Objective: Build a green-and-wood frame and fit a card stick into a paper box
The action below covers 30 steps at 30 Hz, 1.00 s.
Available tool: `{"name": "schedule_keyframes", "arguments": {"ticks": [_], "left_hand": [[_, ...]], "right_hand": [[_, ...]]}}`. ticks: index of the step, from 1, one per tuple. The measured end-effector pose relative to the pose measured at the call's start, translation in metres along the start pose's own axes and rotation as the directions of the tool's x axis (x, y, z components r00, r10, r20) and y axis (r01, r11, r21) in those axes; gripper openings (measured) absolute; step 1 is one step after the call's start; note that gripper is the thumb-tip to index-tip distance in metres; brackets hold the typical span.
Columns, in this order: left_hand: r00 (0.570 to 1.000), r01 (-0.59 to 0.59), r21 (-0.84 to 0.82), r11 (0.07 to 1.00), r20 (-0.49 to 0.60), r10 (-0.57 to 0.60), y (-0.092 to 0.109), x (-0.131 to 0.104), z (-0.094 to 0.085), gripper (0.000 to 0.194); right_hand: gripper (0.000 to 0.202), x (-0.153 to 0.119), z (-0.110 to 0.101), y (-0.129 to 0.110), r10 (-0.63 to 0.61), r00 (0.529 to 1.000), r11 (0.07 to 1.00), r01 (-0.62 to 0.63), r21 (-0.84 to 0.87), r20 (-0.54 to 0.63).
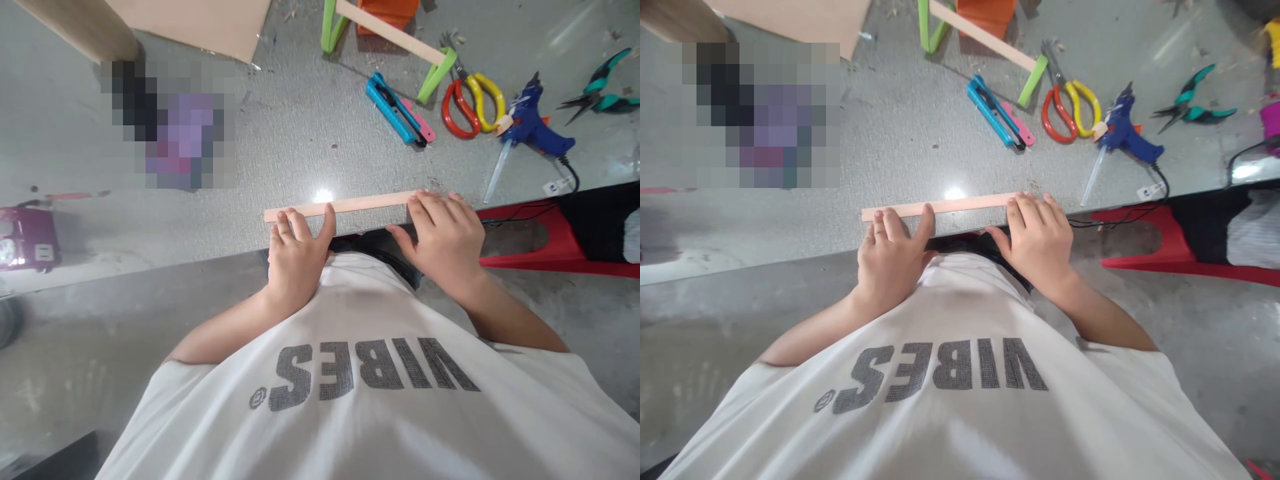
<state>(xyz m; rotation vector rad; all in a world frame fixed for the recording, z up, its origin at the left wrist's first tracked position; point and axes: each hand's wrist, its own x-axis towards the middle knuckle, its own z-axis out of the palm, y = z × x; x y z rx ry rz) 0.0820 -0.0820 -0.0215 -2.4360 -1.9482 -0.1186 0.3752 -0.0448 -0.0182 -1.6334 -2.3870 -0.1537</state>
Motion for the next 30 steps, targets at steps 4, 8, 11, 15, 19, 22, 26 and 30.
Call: {"name": "schedule_keyframes", "arguments": {"ticks": [4,8,11,15,19,22,26,30], "left_hand": [[0.997,0.009,-0.033,0.999,0.081,-0.006,0.002,0.005,-0.009,0.102],[0.991,0.026,-0.052,0.998,0.129,-0.019,0.0,0.006,-0.018,0.1],[0.994,-0.005,-0.053,0.999,0.111,0.011,0.004,0.009,-0.025,0.089],[0.98,-0.175,-0.116,0.978,0.069,0.184,0.023,0.027,-0.028,0.063],[0.929,-0.356,-0.203,0.912,0.027,0.368,0.045,0.053,-0.022,0.06],[0.923,-0.376,-0.26,0.889,-0.022,0.384,0.053,0.065,-0.013,0.05],[0.933,-0.352,-0.313,0.882,-0.046,0.356,0.053,0.067,-0.006,0.048],[0.94,-0.336,-0.314,0.888,-0.055,0.337,0.053,0.063,-0.005,0.052]], "right_hand": [[0.064,0.008,0.01,0.0,-0.059,0.998,0.997,0.058,-0.046,-0.028],[0.056,0.013,0.016,0.0,-0.064,0.994,0.998,0.064,-0.001,-0.092],[0.048,0.016,0.015,-0.002,-0.02,0.995,0.998,0.025,0.059,-0.094],[0.046,0.018,0.011,-0.008,0.042,0.995,0.993,-0.031,0.115,-0.091],[0.047,0.014,0.011,-0.012,0.057,0.993,0.992,-0.045,0.118,-0.1],[0.046,0.011,0.012,-0.012,0.037,0.997,0.993,-0.03,0.111,-0.067],[0.047,0.006,0.013,-0.015,0.034,0.996,0.997,-0.029,0.068,-0.078],[0.046,0.0,0.012,-0.021,0.078,0.994,0.996,-0.075,0.043,-0.071]]}}
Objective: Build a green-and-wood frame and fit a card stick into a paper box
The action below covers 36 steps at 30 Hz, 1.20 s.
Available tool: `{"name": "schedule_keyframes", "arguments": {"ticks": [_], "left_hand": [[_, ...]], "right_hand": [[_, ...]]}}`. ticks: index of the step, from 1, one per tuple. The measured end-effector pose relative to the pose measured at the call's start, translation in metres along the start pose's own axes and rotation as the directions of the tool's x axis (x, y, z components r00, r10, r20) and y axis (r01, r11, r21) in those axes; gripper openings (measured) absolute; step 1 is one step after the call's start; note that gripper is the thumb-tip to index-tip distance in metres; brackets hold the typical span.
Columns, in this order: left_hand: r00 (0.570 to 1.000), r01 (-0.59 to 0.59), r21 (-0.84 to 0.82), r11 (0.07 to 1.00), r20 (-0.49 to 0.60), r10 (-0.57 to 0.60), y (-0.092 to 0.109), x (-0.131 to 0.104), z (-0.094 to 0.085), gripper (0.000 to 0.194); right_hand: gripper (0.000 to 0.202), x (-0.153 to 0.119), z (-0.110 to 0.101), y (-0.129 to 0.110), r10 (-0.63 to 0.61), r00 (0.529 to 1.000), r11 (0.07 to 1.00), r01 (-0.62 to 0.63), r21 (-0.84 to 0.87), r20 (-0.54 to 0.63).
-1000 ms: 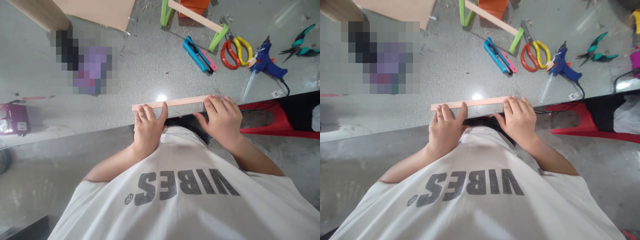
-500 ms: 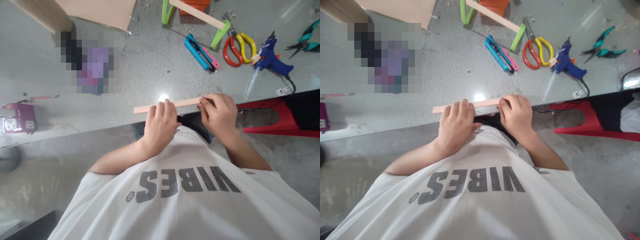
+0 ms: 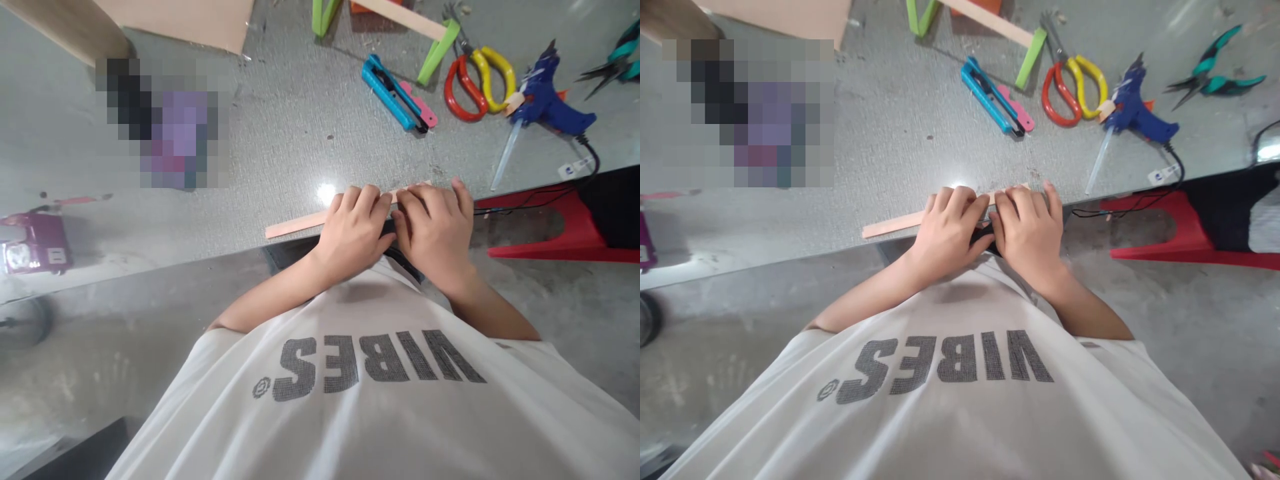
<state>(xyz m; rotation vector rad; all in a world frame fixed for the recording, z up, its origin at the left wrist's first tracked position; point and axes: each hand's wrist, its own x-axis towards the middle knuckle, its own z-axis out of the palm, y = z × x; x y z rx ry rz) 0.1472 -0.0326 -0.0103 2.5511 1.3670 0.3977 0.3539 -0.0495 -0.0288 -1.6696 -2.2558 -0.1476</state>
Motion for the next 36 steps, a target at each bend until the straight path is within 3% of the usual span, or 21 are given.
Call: {"name": "schedule_keyframes", "arguments": {"ticks": [9,16,21,25,30,36], "left_hand": [[0.999,0.001,0.031,1.0,-0.036,0.0,0.002,-0.003,0.006,0.056],[0.996,0.066,0.138,0.988,-0.066,-0.057,0.009,-0.014,0.013,0.061],[0.976,0.172,0.15,0.974,-0.162,-0.147,-0.005,-0.041,0.017,0.062],[0.938,0.264,0.072,0.962,-0.253,-0.238,-0.025,-0.069,0.021,0.063],[0.842,0.371,0.0,0.929,-0.421,-0.337,-0.047,-0.092,0.023,0.064],[0.781,0.452,-0.021,0.892,-0.473,-0.407,-0.059,-0.107,0.02,0.075]], "right_hand": [[0.049,-0.01,0.001,-0.005,-0.052,0.995,0.991,0.04,-0.124,-0.091],[0.054,-0.006,-0.011,-0.005,-0.029,0.997,0.995,0.036,-0.096,0.075],[0.06,0.004,-0.02,0.0,-0.076,0.99,0.993,0.086,-0.085,0.118],[0.061,0.009,-0.023,0.002,-0.096,0.987,0.989,0.109,-0.103,0.129],[0.057,0.012,-0.025,0.003,-0.096,0.984,0.989,0.111,-0.096,0.15],[0.054,0.014,-0.024,0.002,-0.084,0.985,0.987,0.103,-0.123,0.152]]}}
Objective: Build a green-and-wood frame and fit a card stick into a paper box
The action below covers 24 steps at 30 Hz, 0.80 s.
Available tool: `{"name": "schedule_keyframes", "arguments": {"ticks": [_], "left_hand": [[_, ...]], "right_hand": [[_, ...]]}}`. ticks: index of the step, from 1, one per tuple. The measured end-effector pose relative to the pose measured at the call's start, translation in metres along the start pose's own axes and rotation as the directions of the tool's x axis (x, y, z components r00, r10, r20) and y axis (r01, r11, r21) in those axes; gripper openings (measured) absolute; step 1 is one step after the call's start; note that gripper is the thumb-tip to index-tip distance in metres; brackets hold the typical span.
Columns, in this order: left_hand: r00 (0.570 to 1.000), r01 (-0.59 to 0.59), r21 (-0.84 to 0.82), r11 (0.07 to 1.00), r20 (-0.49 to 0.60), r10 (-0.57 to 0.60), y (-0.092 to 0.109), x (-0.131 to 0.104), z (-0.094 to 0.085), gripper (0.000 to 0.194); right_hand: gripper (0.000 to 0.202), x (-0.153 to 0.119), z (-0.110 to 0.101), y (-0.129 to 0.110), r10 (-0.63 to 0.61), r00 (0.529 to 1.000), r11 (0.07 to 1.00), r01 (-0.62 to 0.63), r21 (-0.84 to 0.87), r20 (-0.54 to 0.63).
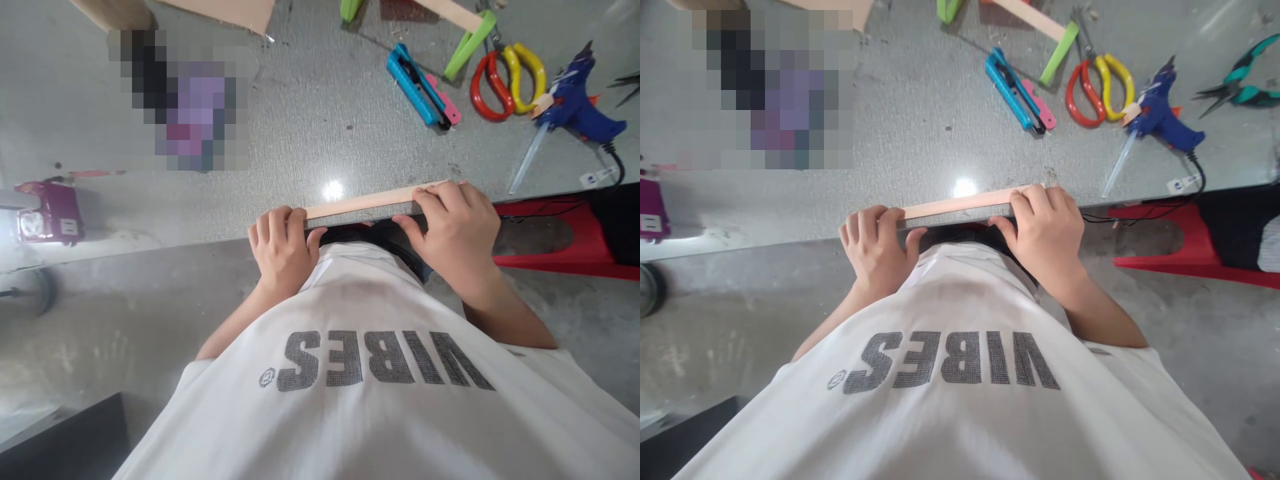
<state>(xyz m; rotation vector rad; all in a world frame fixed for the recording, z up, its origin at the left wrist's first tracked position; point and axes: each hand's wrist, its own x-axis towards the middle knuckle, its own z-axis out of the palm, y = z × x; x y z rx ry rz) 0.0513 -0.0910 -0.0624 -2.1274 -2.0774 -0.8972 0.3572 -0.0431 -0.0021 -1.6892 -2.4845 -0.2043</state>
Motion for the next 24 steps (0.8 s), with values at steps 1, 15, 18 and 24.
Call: {"name": "schedule_keyframes", "arguments": {"ticks": [1,15,18,24], "left_hand": [[1.0,-0.003,0.016,1.0,-0.008,0.003,-0.001,-0.001,0.0,0.075],[0.996,0.028,0.069,0.997,0.083,-0.034,0.008,-0.012,-0.008,0.068],[0.991,0.034,0.067,0.997,0.124,-0.042,0.009,-0.014,-0.01,0.073],[0.995,-0.032,0.125,0.992,0.093,0.02,0.009,-0.025,-0.011,0.078]], "right_hand": [[0.053,0.0,0.0,0.0,0.0,1.0,1.0,0.0,-0.001,0.0],[0.057,-0.001,0.007,0.001,0.024,0.999,0.999,-0.023,0.045,-0.037],[0.058,-0.001,0.007,0.001,0.022,0.999,0.999,-0.021,0.036,-0.03],[0.061,-0.006,0.009,0.001,0.017,0.999,1.0,-0.017,0.011,-0.032]]}}
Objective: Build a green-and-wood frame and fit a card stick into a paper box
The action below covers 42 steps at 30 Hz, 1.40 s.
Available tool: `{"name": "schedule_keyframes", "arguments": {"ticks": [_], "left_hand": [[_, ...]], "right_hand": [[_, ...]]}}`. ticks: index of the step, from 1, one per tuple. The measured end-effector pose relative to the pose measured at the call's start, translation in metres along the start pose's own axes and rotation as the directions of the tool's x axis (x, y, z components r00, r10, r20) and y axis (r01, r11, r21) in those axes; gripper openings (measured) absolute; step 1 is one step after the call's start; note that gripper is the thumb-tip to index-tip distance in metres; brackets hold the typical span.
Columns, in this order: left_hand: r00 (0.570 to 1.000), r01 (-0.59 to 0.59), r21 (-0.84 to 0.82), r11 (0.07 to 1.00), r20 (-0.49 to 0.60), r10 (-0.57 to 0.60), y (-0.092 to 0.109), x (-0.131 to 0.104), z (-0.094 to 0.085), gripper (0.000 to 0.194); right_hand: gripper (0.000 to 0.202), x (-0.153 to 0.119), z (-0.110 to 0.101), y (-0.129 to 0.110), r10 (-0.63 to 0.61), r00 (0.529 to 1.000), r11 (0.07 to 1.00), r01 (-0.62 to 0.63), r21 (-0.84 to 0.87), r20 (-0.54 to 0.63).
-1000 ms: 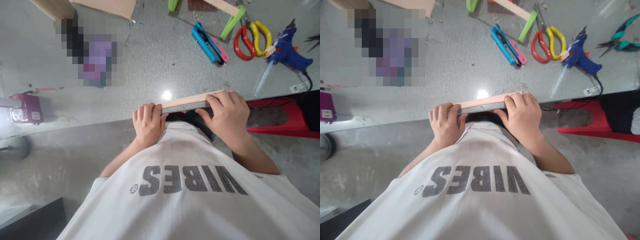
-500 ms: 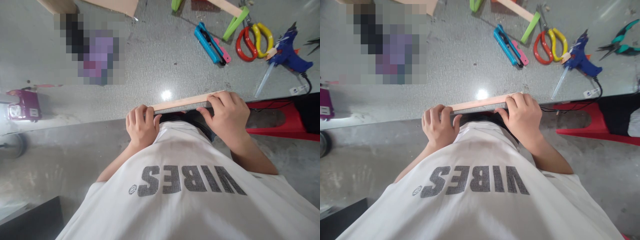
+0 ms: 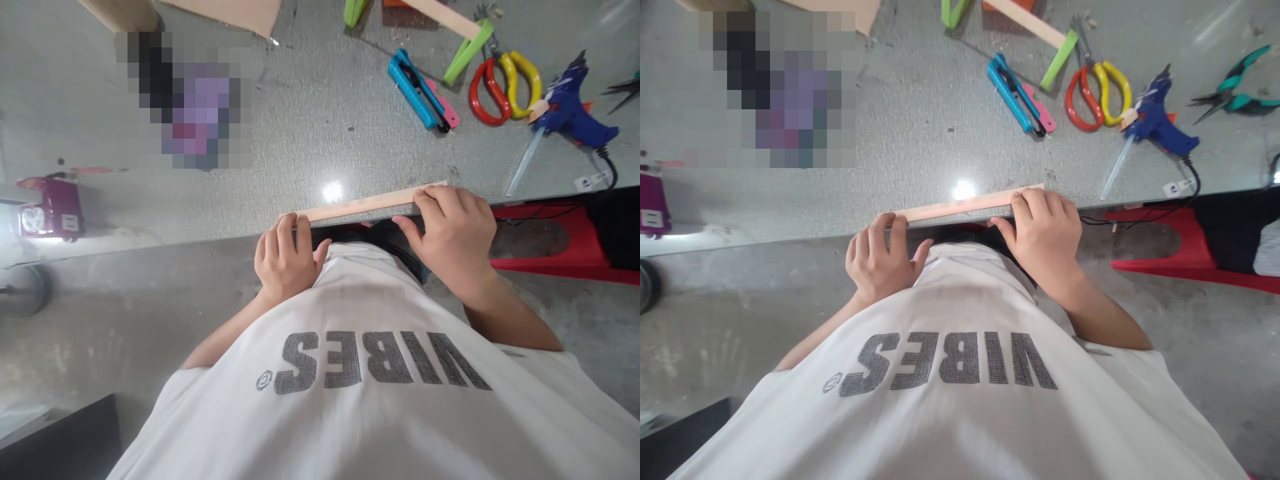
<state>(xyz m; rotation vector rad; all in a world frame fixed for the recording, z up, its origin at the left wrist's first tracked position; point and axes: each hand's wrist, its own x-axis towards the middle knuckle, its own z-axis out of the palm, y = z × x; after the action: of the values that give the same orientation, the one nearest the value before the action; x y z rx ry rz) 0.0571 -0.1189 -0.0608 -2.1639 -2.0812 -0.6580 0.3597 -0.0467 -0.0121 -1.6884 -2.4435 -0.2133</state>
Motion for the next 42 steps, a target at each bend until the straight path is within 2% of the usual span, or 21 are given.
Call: {"name": "schedule_keyframes", "arguments": {"ticks": [4,10,13,19,22,26,29,32,36,42], "left_hand": [[1.0,0.007,-0.011,1.0,0.03,-0.007,0.0,0.002,0.001,0.078],[0.995,-0.018,-0.014,1.0,0.099,0.019,0.002,0.027,-0.005,0.073],[0.988,-0.02,-0.013,1.0,0.153,0.022,0.009,0.031,-0.01,0.072],[0.975,-0.056,0.05,0.997,0.219,0.043,0.016,0.027,-0.01,0.087],[0.973,-0.089,0.06,0.994,0.219,0.074,0.012,0.028,-0.008,0.085],[0.976,-0.102,0.048,0.994,0.198,0.091,0.007,0.031,-0.007,0.06],[0.98,-0.105,0.068,0.992,0.179,0.091,0.007,0.033,-0.008,0.056],[0.978,-0.106,0.074,0.992,0.186,0.091,0.008,0.034,-0.008,0.055],[0.974,-0.11,0.063,0.992,0.206,0.095,0.009,0.032,-0.008,0.062],[0.975,-0.083,0.035,0.996,0.208,0.074,0.007,0.028,-0.005,0.076]], "right_hand": [[0.061,-0.002,0.002,0.001,0.0,1.0,1.0,0.001,0.007,-0.03],[0.073,0.003,0.001,0.006,0.005,0.999,1.0,-0.006,-0.024,-0.051],[0.077,0.004,-0.001,0.006,0.004,1.0,1.0,-0.005,-0.014,-0.031],[0.088,0.003,0.007,-0.013,-0.017,0.999,0.999,0.019,0.049,-0.04],[0.09,0.01,0.01,-0.034,-0.127,0.991,0.981,0.13,0.141,-0.03],[0.091,0.025,0.014,-0.069,-0.332,0.943,0.912,0.313,0.266,0.028],[0.093,0.034,0.019,-0.085,-0.397,0.916,0.873,0.36,0.328,0.053],[0.09,0.031,0.024,-0.085,-0.37,0.927,0.88,0.329,0.342,0.059],[0.088,0.017,0.025,-0.068,-0.29,0.957,0.917,0.272,0.293,0.018],[0.087,-0.005,0.02,-0.045,-0.102,0.994,0.965,0.093,0.247,0.025]]}}
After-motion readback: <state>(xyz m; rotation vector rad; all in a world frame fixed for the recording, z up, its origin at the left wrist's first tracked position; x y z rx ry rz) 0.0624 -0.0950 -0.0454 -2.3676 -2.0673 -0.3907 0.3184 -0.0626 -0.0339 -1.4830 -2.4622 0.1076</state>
